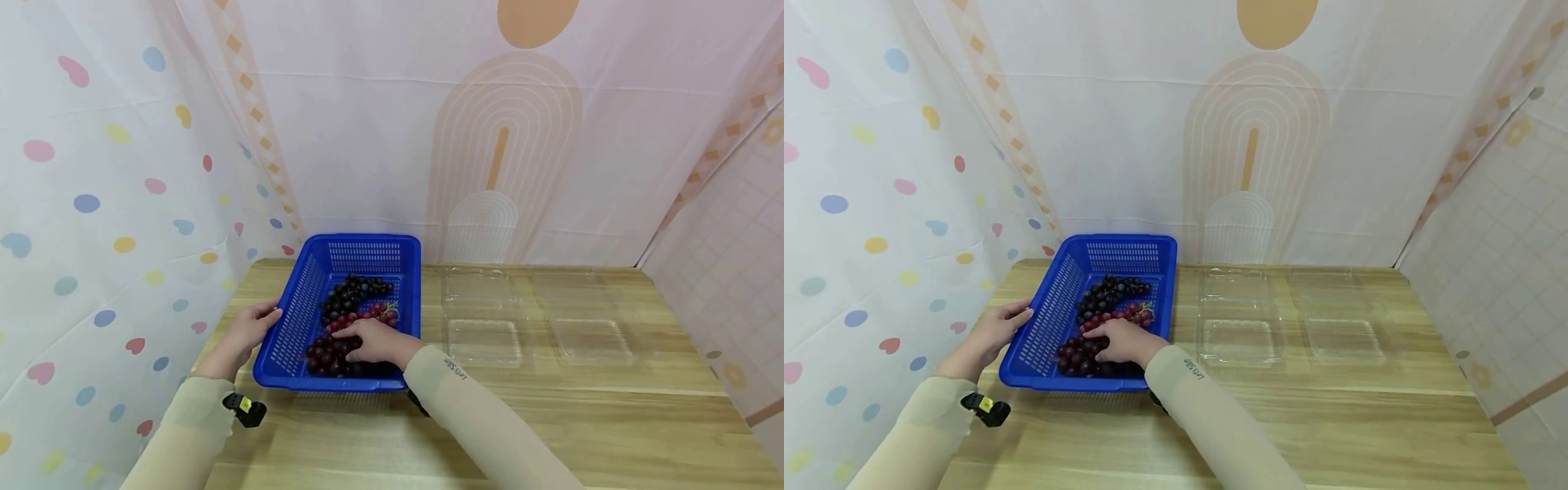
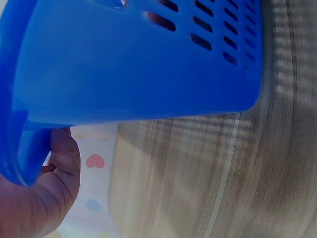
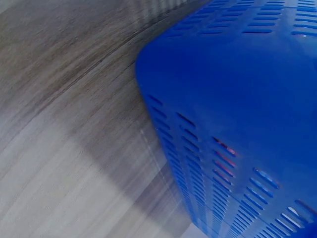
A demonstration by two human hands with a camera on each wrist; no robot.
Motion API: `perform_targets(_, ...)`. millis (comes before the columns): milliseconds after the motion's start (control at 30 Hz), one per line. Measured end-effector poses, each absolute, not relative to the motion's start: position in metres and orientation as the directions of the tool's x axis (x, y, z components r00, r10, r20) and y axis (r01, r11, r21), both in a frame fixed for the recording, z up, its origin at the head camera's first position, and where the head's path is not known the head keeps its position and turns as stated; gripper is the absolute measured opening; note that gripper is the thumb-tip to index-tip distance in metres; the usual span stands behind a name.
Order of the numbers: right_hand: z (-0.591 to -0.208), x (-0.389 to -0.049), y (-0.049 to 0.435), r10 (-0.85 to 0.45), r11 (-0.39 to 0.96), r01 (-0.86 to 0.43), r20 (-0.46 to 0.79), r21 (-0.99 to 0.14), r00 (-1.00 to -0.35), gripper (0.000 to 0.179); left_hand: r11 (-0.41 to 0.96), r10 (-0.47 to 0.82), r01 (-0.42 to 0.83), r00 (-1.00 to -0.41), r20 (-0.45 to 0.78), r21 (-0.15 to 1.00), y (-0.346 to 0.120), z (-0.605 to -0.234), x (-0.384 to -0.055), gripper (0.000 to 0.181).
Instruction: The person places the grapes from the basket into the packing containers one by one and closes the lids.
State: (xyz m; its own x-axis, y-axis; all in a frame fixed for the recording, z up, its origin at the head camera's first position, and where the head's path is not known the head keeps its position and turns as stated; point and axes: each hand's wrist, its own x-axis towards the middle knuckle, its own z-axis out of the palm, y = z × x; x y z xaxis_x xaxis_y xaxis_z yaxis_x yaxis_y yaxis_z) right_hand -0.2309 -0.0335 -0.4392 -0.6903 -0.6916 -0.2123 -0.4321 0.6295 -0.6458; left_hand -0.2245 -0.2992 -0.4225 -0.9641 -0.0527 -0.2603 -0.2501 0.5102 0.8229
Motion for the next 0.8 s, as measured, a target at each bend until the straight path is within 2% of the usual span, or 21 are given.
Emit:
perform_targets(300, -0.432, -0.227, -0.035, -0.682, 0.613, -0.458, -0.139, -0.644, -0.718, 0.038, 0.531, -0.039, -0.232, -0.967, -0.25, 0.815, -0.299, -0.424, -0.226, 0.052)
perform_targets(500, -0.43, -0.224, -0.034, -0.707, 0.581, -0.518, -0.073, -0.628, -0.704, 0.031, 0.535, -0.043, -0.223, -0.97, -0.238, 0.815, -0.299, -0.424, -0.225, 0.051)
perform_targets(800, -0.423, -0.223, -0.03, -0.716, 0.54, -0.547, -0.007, -0.64, -0.698, 0.03, 0.538, -0.043, -0.224, -0.97, -0.239, 0.813, -0.3, -0.425, -0.225, 0.052)
